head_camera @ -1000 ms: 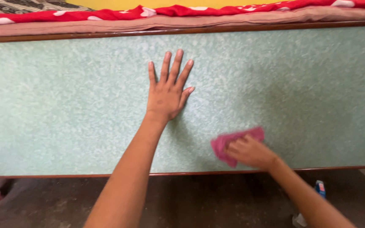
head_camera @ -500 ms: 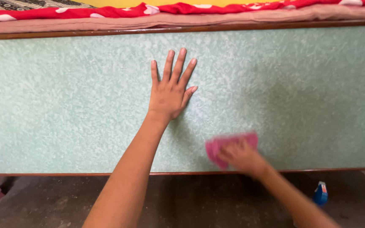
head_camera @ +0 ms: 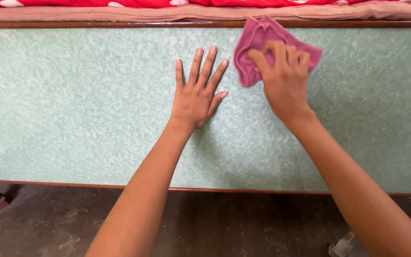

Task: The person wipes a light green textured wall with a pink cloth, focusing on the lower section near the wooden baseboard. They use a spray bottle to apply liquid to the wall and continue wiping the surface with the cloth.

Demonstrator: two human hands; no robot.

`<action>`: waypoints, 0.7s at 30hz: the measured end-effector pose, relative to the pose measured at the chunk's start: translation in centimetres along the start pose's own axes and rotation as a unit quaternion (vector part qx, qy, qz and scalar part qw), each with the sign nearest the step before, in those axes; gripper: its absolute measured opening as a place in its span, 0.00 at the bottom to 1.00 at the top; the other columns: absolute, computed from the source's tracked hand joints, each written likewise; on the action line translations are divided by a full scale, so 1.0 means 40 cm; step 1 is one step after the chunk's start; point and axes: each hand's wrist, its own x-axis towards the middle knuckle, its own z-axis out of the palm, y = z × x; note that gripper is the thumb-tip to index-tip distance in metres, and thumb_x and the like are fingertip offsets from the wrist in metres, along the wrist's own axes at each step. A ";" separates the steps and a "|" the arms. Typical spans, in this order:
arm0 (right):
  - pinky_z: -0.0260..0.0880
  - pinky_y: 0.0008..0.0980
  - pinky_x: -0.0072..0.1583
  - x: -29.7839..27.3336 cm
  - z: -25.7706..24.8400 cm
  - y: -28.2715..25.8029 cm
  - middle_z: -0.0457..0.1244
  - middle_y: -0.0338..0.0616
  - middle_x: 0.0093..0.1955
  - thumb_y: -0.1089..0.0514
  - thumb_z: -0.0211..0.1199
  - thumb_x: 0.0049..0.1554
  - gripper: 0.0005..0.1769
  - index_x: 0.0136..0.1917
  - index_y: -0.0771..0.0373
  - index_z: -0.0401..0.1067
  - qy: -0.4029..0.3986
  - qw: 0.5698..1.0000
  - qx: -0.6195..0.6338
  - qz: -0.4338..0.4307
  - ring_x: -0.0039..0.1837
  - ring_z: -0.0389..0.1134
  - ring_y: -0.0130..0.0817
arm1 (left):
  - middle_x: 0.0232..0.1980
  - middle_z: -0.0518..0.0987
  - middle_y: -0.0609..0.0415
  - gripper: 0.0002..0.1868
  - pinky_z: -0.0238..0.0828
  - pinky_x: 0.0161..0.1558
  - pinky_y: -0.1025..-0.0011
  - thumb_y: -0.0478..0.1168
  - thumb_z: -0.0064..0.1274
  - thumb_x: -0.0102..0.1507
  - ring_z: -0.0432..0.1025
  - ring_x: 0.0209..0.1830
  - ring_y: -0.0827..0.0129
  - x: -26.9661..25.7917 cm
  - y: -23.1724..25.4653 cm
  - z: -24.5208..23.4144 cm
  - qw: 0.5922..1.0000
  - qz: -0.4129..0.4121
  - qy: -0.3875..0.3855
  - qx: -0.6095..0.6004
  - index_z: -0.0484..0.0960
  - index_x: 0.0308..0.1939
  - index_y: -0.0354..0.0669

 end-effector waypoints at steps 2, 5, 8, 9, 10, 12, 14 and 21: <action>0.59 0.53 0.64 -0.103 0.045 -0.013 0.61 0.45 0.62 0.59 0.60 0.64 0.16 0.64 0.46 0.75 0.049 0.997 -0.044 -0.043 0.65 0.61 0.46 | 0.86 0.38 0.54 0.37 0.26 0.77 0.33 0.62 0.37 0.74 0.34 0.86 0.54 0.001 0.000 -0.003 1.000 0.000 -0.008 0.000 0.46 0.84 0.62; 0.63 0.63 0.64 -0.416 0.082 -0.078 0.63 0.48 0.63 0.51 0.58 0.56 0.22 0.64 0.47 0.73 -0.058 0.981 -0.133 -0.130 0.59 0.64 0.51 | 0.86 0.38 0.55 0.37 0.26 0.78 0.33 0.63 0.36 0.74 0.33 0.86 0.54 -0.006 0.001 -0.006 1.000 -0.003 -0.015 -0.009 0.46 0.84 0.62; 0.65 0.53 0.53 -0.672 0.048 -0.136 0.62 0.41 0.59 0.53 0.56 0.56 0.24 0.66 0.48 0.69 -0.236 0.951 0.014 -0.199 0.60 0.65 0.42 | 0.86 0.37 0.55 0.37 0.26 0.78 0.33 0.62 0.35 0.74 0.33 0.86 0.54 0.002 0.006 -0.005 1.000 -0.010 -0.027 -0.001 0.45 0.84 0.62; 0.65 0.52 0.52 -0.691 0.055 -0.130 0.62 0.41 0.59 0.53 0.56 0.56 0.23 0.66 0.45 0.68 -0.266 0.944 0.018 -0.192 0.59 0.65 0.41 | 0.86 0.37 0.55 0.37 0.26 0.77 0.33 0.62 0.35 0.74 0.33 0.86 0.54 0.001 0.007 -0.006 0.999 -0.011 -0.035 0.006 0.45 0.84 0.62; 0.65 0.52 0.51 -0.702 0.042 -0.123 0.62 0.40 0.59 0.53 0.55 0.56 0.23 0.66 0.43 0.68 -0.299 0.936 0.022 -0.182 0.57 0.64 0.39 | 0.86 0.37 0.55 0.37 0.26 0.77 0.33 0.62 0.35 0.74 0.33 0.86 0.54 -0.002 0.012 -0.005 0.999 -0.011 -0.033 0.005 0.45 0.84 0.62; 0.65 0.55 0.51 -0.640 0.025 -0.108 0.62 0.38 0.58 0.54 0.55 0.53 0.25 0.65 0.40 0.68 -0.289 0.941 -0.009 -0.176 0.56 0.64 0.38 | 0.86 0.37 0.55 0.37 0.26 0.78 0.33 0.63 0.35 0.74 0.33 0.86 0.53 0.000 0.011 -0.005 1.000 -0.014 -0.025 0.005 0.45 0.84 0.62; 0.62 0.55 0.55 -0.467 0.025 -0.077 0.62 0.42 0.62 0.55 0.54 0.56 0.24 0.67 0.45 0.69 -0.127 0.975 -0.117 -0.142 0.59 0.64 0.44 | 0.86 0.37 0.54 0.37 0.26 0.78 0.33 0.63 0.35 0.74 0.33 0.86 0.53 0.002 0.007 -0.005 1.000 -0.009 -0.018 0.005 0.45 0.84 0.62; 0.59 0.54 0.63 0.011 -0.039 0.036 0.62 0.45 0.64 0.64 0.58 0.66 0.18 0.67 0.51 0.75 0.000 0.998 0.026 0.058 0.66 0.61 0.48 | 0.86 0.38 0.54 0.37 0.27 0.77 0.33 0.63 0.35 0.74 0.33 0.86 0.52 0.002 0.008 -0.007 1.000 -0.009 -0.024 0.008 0.46 0.84 0.62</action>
